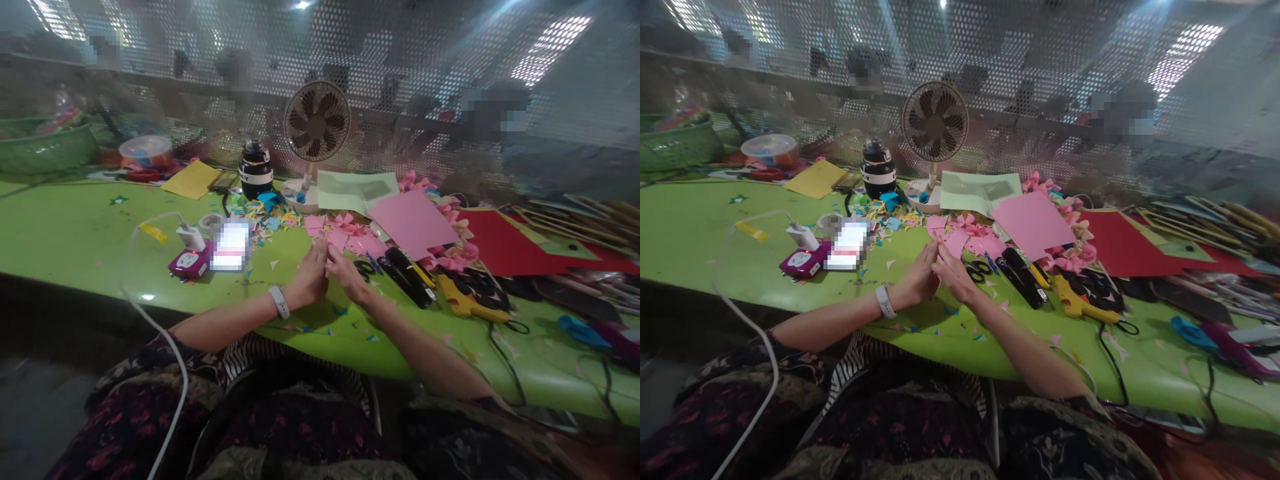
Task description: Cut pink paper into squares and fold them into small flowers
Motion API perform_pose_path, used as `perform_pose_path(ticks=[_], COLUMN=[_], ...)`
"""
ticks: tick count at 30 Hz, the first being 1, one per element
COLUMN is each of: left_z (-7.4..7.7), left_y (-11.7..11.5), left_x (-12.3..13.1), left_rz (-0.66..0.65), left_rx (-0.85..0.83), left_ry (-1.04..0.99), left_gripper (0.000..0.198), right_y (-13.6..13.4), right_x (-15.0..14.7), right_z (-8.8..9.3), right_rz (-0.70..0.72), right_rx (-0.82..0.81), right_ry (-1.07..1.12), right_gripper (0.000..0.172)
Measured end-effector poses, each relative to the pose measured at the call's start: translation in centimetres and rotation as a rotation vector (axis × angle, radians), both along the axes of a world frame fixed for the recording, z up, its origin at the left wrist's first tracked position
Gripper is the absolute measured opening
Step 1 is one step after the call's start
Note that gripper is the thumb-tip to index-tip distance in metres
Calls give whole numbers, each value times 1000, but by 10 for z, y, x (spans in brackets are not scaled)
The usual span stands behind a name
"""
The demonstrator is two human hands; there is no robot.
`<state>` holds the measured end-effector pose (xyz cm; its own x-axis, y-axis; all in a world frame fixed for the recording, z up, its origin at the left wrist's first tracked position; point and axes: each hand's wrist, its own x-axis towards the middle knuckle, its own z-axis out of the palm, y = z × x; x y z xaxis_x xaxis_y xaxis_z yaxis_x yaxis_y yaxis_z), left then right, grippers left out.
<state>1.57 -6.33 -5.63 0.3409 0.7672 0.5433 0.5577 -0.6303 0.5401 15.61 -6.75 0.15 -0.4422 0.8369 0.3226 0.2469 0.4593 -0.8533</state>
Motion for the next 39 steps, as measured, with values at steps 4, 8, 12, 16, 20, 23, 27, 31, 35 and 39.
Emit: perform_pose_path(ticks=[4, 8, 12, 16, 20, 23, 27, 31, 35, 39], left_z=[22, 42, 42, 35, 36, 40, 45, 45, 41, 34], left_y=[-3, 1, 10, 15, 16, 16, 15, 17, 19, 24], left_x=[-9, -21, -26, -25, -23, -22, -21, -22, -23, -24], left_rz=[-60, -143, -245, -314, -315, -296, -265, -252, -276, -275], left_rx=[-83, -171, -319, -439, -429, -440, -493, -529, -532, -513], left_ry=[13, -203, -501, -605, -613, -658, -719, -753, -741, -708], left_gripper=[88, 75, 60, 59, 47, 37, 29, 30, 36, 43], right_y=[7, 19, 26, 24, 18, 15, 16, 20, 21, 21], right_x=[1, 9, 15, 14, 14, 15, 18, 20, 20, 19], right_z=[4, 7, 7, 8, 12, 14, 11, 6, 4, 4], right_rz=[-167, -222, -244, -227, -202, -166, -150, -228, -286, -274], right_rx=[-62, -198, -354, -390, -358, -338, -262, -108, 36, 82], right_ry=[72, 265, 391, 400, 327, 263, 190, 142, 109, 67], right_gripper=[32, 43, 45, 45, 48, 51, 47, 42, 43, 39])
